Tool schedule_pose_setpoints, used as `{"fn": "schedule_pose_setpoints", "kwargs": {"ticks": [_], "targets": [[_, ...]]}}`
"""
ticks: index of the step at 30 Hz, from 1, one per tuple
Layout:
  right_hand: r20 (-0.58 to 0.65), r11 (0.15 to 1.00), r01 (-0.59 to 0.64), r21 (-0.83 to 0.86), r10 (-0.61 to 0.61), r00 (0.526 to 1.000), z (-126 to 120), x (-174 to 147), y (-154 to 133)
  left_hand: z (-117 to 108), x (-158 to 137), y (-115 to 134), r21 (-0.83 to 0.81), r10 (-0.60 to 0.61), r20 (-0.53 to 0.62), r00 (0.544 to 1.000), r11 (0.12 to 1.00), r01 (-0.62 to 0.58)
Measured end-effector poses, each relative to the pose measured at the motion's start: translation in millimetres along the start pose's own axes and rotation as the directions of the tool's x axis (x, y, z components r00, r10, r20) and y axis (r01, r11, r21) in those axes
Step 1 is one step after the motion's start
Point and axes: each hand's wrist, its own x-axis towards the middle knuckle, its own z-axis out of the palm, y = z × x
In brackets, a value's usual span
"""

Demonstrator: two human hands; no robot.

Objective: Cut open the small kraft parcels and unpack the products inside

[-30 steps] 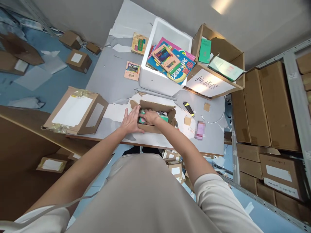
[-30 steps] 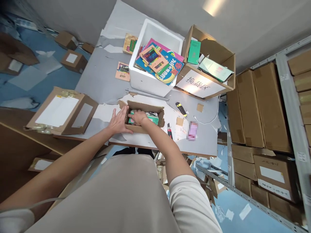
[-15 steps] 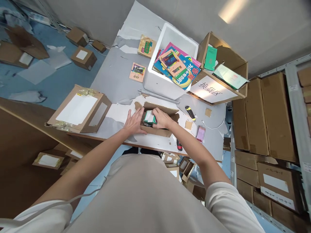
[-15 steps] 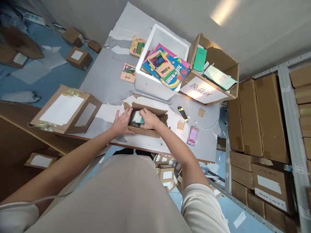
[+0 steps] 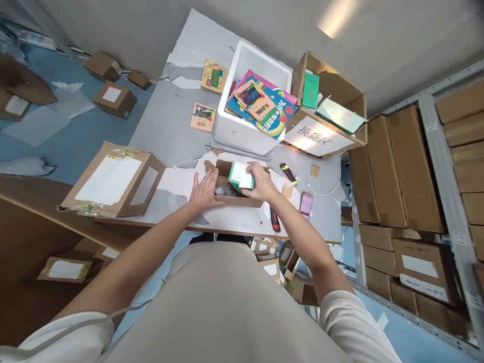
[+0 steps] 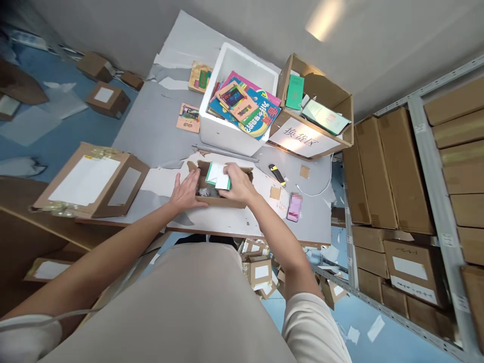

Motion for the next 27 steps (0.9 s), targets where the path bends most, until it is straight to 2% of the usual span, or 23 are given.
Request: {"fn": "schedule_pose_setpoints", "kwargs": {"ticks": [4, 7, 11, 14, 16, 18, 19, 20, 21, 23, 25, 27], "targets": [[-0.212, 0.981, -0.145, -0.127, 0.116, 0.97, -41.0, -52.7, -1.7, -15.0, 25.4, -4.1, 0.027, 0.002, -0.005, 1.0, 1.0, -0.002], [-0.295, 0.957, -0.254, -0.138, 0.205, 0.933, -36.7, -95.2, -10.3, -30.5, 47.3, -5.5, 0.067, 0.012, -0.011, 1.0, 0.998, -0.011], [-0.267, 0.961, -0.275, -0.043, 0.254, 0.93, 16.1, -129.5, -19.5, -48.6, 54.5, -2.1, 0.107, 0.052, -0.04, 0.998, 0.993, -0.048], [-0.231, 0.967, -0.248, 0.054, 0.253, 0.939, 62.5, -133.8, -19.3, -59.1, 32.7, 7.4, 0.093, 0.104, -0.105, 0.989, 0.991, -0.094], [-0.223, 0.963, -0.237, 0.132, 0.261, 0.939, 87.1, -130.6, -17.1, -62.8, 9.3, 22.3, 0.059, 0.162, -0.141, 0.977, 0.986, -0.155], [-0.208, 0.959, -0.209, 0.192, 0.248, 0.946, 106.1, -125.9, -15.0, -61.2, -13.3, 45.1, -0.003, 0.291, -0.111, 0.95, 0.956, -0.293], [-0.194, 0.958, -0.188, 0.216, 0.231, 0.953, 113.9, -123.5, -14.4, -58.0, -22.1, 58.1, -0.053, 0.378, -0.054, 0.924, 0.923, -0.38], [-0.18, 0.956, -0.168, 0.242, 0.214, 0.96, 120.7, -121.3, -14.2, -53.2, -28.5, 70.8, -0.101, 0.41, -0.007, 0.912, 0.907, -0.409], [-0.172, 0.948, -0.155, 0.278, 0.208, 0.963, 126.6, -119.4, -14.4, -47.1, -32.5, 82.1, -0.138, 0.409, 0.031, 0.912, 0.905, -0.402], [-0.17, 0.91, -0.138, 0.391, 0.219, 0.961, 135.9, -116.7, -15.4, -32.8, -34.3, 97.5, -0.216, 0.32, 0.079, 0.944, 0.93, -0.297], [-0.188, 0.842, -0.115, 0.527, 0.247, 0.951, 141.9, -116.6, -16.2, -19.2, -31.7, 101.7, -0.336, 0.174, 0.112, 0.978, 0.933, -0.127], [-0.191, 0.765, -0.093, 0.637, 0.274, 0.942, 145.7, -120.7, -15.0, -9.5, -28.9, 98.1, -0.486, 0.029, 0.14, 0.99, 0.873, 0.043]]}}
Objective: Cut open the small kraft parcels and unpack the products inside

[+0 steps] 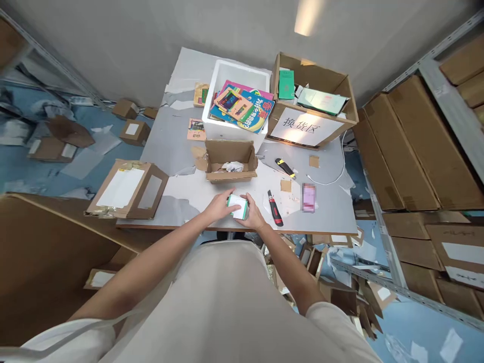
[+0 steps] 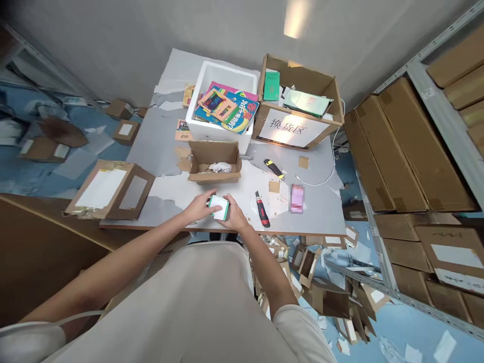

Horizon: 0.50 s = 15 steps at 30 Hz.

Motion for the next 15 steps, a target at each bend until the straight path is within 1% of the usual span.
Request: {"fn": "schedule_pose_setpoints", "kwargs": {"ticks": [1, 3, 4, 5, 6, 7, 8, 9, 10, 11, 12, 15], "targets": [[-0.003, 0.998, -0.027, 0.048, 0.027, 1.0, -0.9, -3.7, 2.7, 1.1, 1.0, -4.0, -0.082, -0.054, -0.014, 0.998, 0.995, 0.053], [0.009, 0.982, -0.144, 0.122, 0.144, 0.99, -3.9, -14.3, 10.9, 0.8, 1.0, -10.8, -0.184, -0.114, -0.025, 0.993, 0.977, 0.108], [0.022, 0.958, -0.23, 0.173, 0.23, 0.973, -5.4, -20.6, 16.3, 0.1, 0.4, -13.6, -0.202, -0.124, -0.032, 0.992, 0.973, 0.115], [0.04, 0.909, -0.334, 0.249, 0.334, 0.942, -6.4, -26.7, 22.4, -1.0, -0.4, -16.4, -0.208, -0.128, -0.041, 0.991, 0.971, 0.117], [0.066, 0.82, -0.446, 0.36, 0.455, 0.888, -6.8, -32.2, 28.7, -2.4, -1.0, -19.7, -0.214, -0.134, -0.053, 0.99, 0.969, 0.12], [0.107, 0.689, -0.543, 0.48, 0.568, 0.816, -6.4, -36.4, 34.8, -4.1, -1.5, -23.5, -0.223, -0.147, -0.07, 0.987, 0.966, 0.128], [0.16, 0.54, -0.607, 0.583, 0.656, 0.737, -5.1, -38.9, 40.3, -6.4, -1.8, -28.1, -0.236, -0.166, -0.088, 0.982, 0.961, 0.142], [0.215, 0.402, -0.64, 0.655, 0.713, 0.668, -3.1, -39.2, 44.9, -9.2, -2.0, -33.2, -0.252, -0.189, -0.104, 0.976, 0.955, 0.158], [0.262, 0.3, -0.653, 0.695, 0.741, 0.619, -0.4, -37.6, 48.3, -12.5, -2.3, -38.6, -0.268, -0.214, -0.118, 0.97, 0.947, 0.177], [0.298, 0.242, -0.66, 0.711, 0.747, 0.595, 2.7, -34.2, 50.4, -16.3, -2.8, -43.8, -0.282, -0.24, -0.136, 0.961, 0.939, 0.194], [0.322, 0.221, -0.664, 0.714, 0.739, 0.592, 6.0, -29.4, 51.3, -20.3, -3.7, -48.6, -0.29, -0.262, -0.16, 0.952, 0.934, 0.208], [0.37, 0.197, -0.662, 0.723, 0.698, 0.613, 16.0, -12.2, 48.4, -31.4, -9.2, -58.4, -0.268, -0.29, -0.246, 0.925, 0.937, 0.223]]}}
